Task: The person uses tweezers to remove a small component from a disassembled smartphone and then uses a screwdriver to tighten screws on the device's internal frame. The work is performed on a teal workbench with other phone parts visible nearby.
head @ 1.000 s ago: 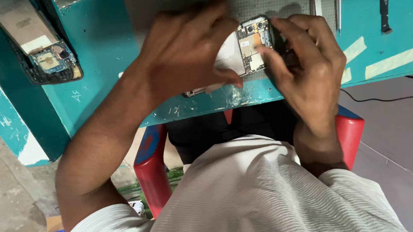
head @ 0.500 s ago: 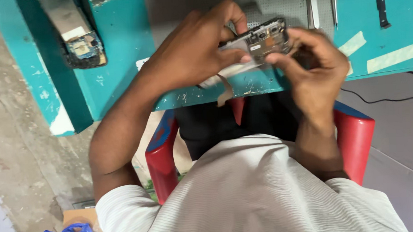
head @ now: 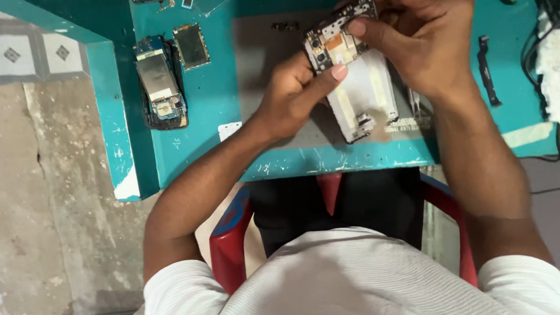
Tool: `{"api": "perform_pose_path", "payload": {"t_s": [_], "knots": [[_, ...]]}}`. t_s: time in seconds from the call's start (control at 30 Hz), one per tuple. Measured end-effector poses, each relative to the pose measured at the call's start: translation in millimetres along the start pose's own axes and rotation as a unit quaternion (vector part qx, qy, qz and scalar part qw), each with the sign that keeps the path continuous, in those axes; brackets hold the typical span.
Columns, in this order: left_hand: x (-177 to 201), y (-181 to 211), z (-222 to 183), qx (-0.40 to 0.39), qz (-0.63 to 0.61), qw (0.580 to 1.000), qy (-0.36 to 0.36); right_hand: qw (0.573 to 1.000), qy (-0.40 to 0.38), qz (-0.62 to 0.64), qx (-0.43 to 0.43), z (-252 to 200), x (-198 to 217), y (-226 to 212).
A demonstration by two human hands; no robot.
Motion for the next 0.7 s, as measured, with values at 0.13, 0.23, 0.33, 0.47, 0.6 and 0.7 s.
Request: {"api": "perform_pose_path", "payload": {"t_s": [0.13,0.23,0.33,0.47,0.6,0.7], "knots": [[8.4,-12.0,-8.1,0.024,0.040,0.999,-0.002,1.000,-0.017,0.011,-0.006,-3.3,0.1,17.6],[6.7,-9.7,-10.8,0.005,0.035,0.999,-0.018,0.999,-0.034,0.024,0.000,-7.2,7.3,28.8],[8.7,-3.3,-11.7,-0.021,0.085,0.996,-0.030,0.997,-0.060,0.041,0.002,-14.6,15.8,29.2],[10.2,-3.7,-12.1,-0.055,0.121,0.990,-0.039,0.998,-0.059,0.022,-0.006,-18.3,19.8,32.1],[11.2,-17.5,-12.6,0.017,0.142,0.989,-0.041,0.996,-0.082,0.021,0.024,-21.9,23.7,38.6],[12.5,-22.8,-14.7,-0.042,0.097,0.993,-0.044,0.996,-0.079,0.033,0.028,-23.0,27.9,45.3]]}}
Point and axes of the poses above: each hand's wrist, its own z-axis towards the middle knuckle, its own x-axis out of the back of the hand, y = z × x, the point moved 3 cm from there along z, towards the middle knuckle, and after that the axes turned 14 degrees about z, right-handed, at the moved point
